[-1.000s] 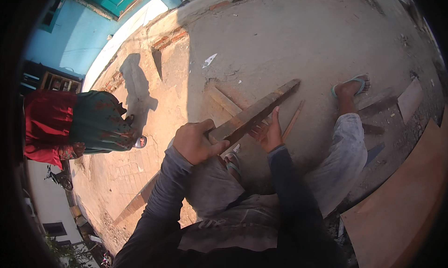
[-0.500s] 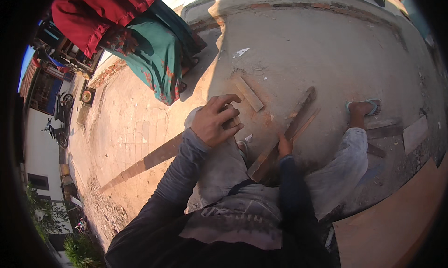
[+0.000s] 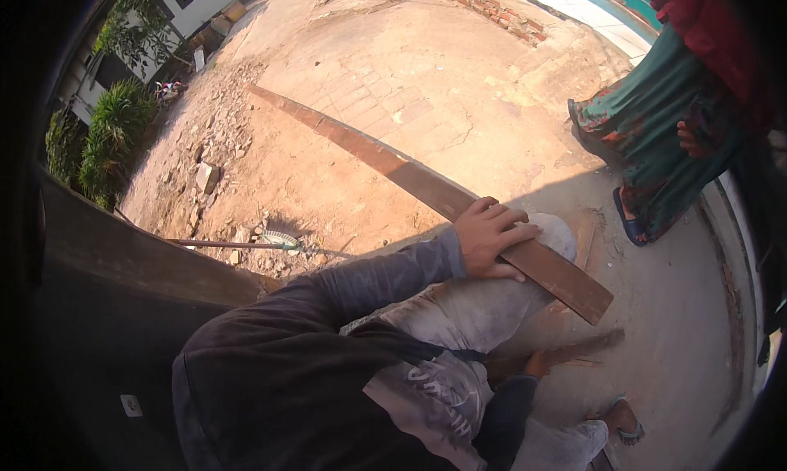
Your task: The person saws several pieces of wood while sitting on the ground, then measures a long wooden strip with a measuring tape and saws it into smaller sections.
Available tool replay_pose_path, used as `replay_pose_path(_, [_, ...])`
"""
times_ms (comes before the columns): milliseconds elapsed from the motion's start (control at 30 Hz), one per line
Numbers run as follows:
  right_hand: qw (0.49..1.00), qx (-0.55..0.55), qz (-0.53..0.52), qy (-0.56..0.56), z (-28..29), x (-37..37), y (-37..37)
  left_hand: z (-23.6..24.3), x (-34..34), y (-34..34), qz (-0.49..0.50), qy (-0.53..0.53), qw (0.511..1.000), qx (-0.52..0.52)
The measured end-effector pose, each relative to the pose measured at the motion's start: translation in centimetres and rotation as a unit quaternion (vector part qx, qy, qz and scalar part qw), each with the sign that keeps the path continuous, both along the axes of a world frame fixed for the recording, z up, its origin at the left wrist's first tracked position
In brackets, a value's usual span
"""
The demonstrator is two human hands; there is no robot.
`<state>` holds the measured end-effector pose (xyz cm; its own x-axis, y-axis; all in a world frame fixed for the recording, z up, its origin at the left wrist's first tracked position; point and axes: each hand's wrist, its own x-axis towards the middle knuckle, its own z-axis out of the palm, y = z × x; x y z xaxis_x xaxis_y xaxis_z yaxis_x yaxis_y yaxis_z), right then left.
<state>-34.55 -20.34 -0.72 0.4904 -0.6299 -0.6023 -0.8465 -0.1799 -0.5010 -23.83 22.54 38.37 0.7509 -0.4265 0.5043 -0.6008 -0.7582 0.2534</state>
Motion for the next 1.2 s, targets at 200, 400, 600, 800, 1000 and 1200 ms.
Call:
replay_pose_path(200, [1.0,0.009,0.017,0.013,2.8,-1.3,5.2,-0.3,0.1,3.9,0.005,0.027,0.999,0.041])
replay_pose_path(400, [0.999,0.01,-0.016,-0.051,4.2,-1.2,2.5,-0.1,11.3,2.2,-0.015,0.0,0.998,0.067])
replay_pose_path(600, [0.987,-0.04,-0.089,-0.129,6.5,-3.4,0.4,-9.4,17.2,-3.4,-0.069,0.164,0.966,0.186])
replay_pose_path(800, [0.955,0.084,-0.195,-0.209,9.2,-0.7,4.6,-28.4,16.8,0.4,-0.048,0.239,0.933,0.265])
replay_pose_path(1000, [0.91,0.102,-0.288,-0.281,8.9,-1.6,2.3,-32.1,14.0,-4.4,-0.017,0.451,0.847,0.281])
replay_pose_path(1200, [0.826,0.225,-0.382,-0.348,11.6,4.3,4.3,-33.4,15.4,-3.9,0.01,0.507,0.816,0.278])
